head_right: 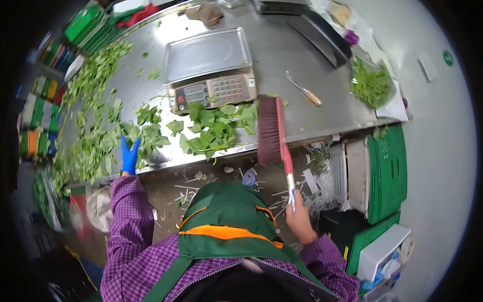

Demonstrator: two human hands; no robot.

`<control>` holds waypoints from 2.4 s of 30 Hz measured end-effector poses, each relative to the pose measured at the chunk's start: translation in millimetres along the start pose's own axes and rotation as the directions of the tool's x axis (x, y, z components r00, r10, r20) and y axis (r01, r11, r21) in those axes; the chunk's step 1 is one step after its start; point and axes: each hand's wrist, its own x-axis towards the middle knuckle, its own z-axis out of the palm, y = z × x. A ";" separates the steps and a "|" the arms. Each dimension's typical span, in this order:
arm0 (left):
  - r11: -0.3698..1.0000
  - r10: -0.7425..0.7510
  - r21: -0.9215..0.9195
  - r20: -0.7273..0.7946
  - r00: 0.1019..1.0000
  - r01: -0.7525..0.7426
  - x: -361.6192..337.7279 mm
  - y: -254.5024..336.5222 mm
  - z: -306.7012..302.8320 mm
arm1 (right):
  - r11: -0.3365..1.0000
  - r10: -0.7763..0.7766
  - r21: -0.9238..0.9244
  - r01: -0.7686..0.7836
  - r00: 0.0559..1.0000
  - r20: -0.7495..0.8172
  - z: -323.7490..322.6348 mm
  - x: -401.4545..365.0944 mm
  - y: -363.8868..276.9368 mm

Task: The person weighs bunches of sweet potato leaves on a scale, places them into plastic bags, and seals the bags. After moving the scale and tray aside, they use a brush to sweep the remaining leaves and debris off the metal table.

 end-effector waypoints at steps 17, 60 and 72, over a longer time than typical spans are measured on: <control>0.965 -0.227 0.156 0.105 0.968 0.209 -55.3 -13.5 -42.5 | 0.948 -0.235 -0.029 0.317 0.757 0.610 262.7 40.5 -179.0; 0.831 -0.341 0.475 0.021 0.940 0.291 154.5 -457.3 -349.3 | 0.960 -0.239 0.078 0.269 0.932 -0.272 644.1 532.4 -589.3; 0.840 -0.421 0.423 0.112 0.900 0.340 166.8 -445.5 -359.9 | 0.764 -0.639 0.003 0.645 0.757 -0.136 674.9 464.0 -653.6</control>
